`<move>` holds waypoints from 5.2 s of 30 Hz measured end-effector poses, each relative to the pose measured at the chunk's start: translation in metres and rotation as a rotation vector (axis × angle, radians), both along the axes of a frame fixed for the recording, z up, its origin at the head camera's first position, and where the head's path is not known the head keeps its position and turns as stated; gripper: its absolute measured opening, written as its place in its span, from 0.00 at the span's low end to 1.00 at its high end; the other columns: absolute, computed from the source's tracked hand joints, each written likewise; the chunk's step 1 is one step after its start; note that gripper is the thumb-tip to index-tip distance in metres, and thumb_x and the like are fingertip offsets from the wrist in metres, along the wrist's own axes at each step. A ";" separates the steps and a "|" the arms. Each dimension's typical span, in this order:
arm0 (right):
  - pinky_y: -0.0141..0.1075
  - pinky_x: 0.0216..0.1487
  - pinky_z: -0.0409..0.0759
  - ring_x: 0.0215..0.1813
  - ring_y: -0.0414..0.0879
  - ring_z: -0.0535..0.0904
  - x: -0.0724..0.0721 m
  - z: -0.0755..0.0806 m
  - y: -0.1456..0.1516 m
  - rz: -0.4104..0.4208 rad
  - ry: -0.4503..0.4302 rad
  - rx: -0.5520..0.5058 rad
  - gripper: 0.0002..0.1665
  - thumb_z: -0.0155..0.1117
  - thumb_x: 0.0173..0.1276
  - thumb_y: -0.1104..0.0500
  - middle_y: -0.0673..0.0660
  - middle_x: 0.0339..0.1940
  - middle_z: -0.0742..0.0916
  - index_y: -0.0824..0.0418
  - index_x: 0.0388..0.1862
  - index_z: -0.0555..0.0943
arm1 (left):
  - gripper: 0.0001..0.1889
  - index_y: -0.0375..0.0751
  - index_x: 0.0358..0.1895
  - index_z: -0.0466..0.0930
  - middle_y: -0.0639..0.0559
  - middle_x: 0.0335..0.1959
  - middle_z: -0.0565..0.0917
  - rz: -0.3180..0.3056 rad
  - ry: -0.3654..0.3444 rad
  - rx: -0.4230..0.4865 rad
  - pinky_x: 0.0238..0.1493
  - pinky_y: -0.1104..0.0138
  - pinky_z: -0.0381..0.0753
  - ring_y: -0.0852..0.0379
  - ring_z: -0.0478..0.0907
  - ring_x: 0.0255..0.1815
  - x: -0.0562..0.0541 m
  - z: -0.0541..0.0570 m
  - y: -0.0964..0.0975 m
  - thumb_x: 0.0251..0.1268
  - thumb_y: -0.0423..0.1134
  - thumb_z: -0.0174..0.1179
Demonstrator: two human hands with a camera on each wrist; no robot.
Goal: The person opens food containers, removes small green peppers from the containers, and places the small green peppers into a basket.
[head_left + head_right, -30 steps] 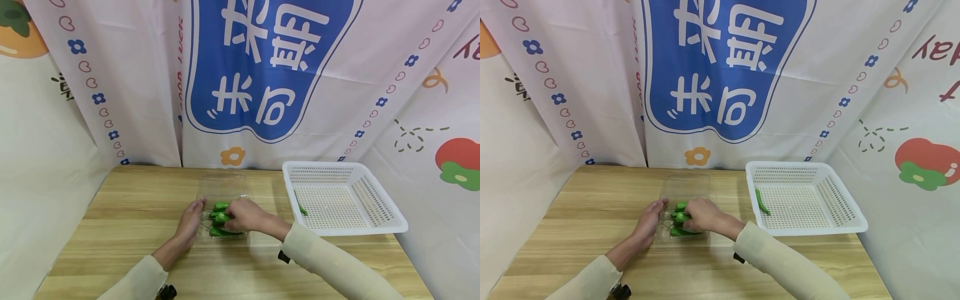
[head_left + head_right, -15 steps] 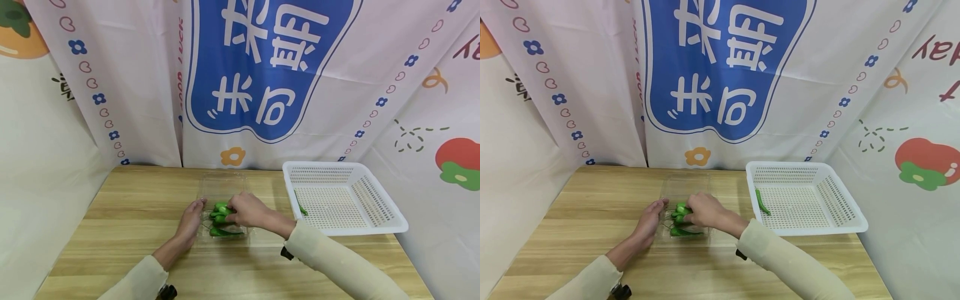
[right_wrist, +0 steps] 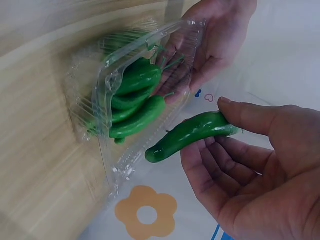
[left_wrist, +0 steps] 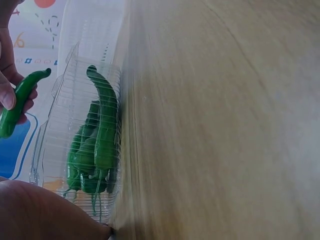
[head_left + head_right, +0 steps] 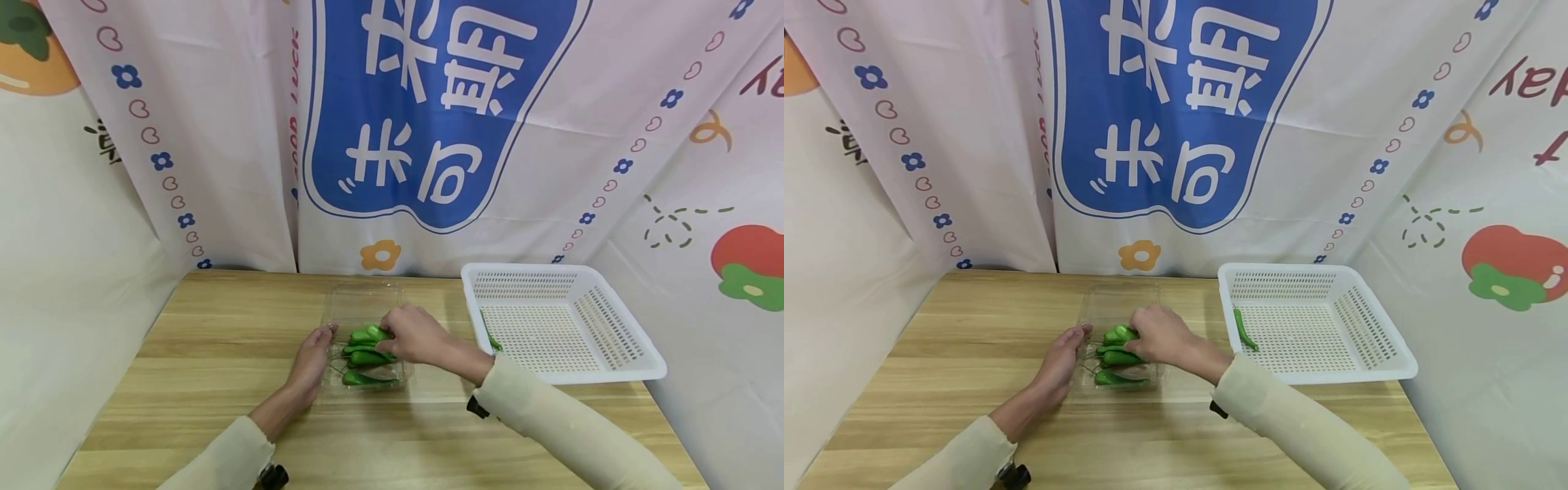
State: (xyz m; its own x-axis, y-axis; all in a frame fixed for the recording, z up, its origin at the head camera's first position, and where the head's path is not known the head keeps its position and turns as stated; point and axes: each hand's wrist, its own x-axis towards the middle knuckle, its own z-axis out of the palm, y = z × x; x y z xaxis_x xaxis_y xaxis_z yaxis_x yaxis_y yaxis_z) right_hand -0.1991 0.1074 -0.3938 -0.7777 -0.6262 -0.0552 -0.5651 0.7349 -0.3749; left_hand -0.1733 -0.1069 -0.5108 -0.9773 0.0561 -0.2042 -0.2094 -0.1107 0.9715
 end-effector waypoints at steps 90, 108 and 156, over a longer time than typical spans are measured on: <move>0.29 0.21 0.74 0.16 0.38 0.70 -0.084 0.031 0.176 -0.469 -0.166 0.100 0.24 0.76 0.68 0.57 0.47 0.10 0.73 0.60 0.14 0.78 | 0.28 0.26 0.81 0.54 0.31 0.85 0.53 -0.016 -0.002 -0.029 0.86 0.41 0.40 0.33 0.43 0.87 -0.001 -0.003 -0.003 0.91 0.42 0.31; 0.32 0.28 0.85 0.21 0.41 0.77 -0.101 0.013 0.188 -0.606 -0.342 0.178 0.19 0.75 0.69 0.57 0.51 0.18 0.78 0.61 0.23 0.77 | 0.28 0.27 0.82 0.54 0.32 0.85 0.53 -0.016 -0.006 -0.037 0.86 0.41 0.40 0.33 0.43 0.87 0.002 -0.003 -0.003 0.91 0.41 0.31; 0.35 0.35 0.90 0.26 0.44 0.84 -0.119 -0.051 0.200 -0.700 -0.551 0.164 0.14 0.78 0.68 0.59 0.57 0.25 0.86 0.64 0.30 0.82 | 0.27 0.27 0.80 0.57 0.31 0.85 0.53 0.003 -0.014 -0.033 0.86 0.41 0.39 0.33 0.42 0.87 0.001 -0.001 0.000 0.91 0.40 0.32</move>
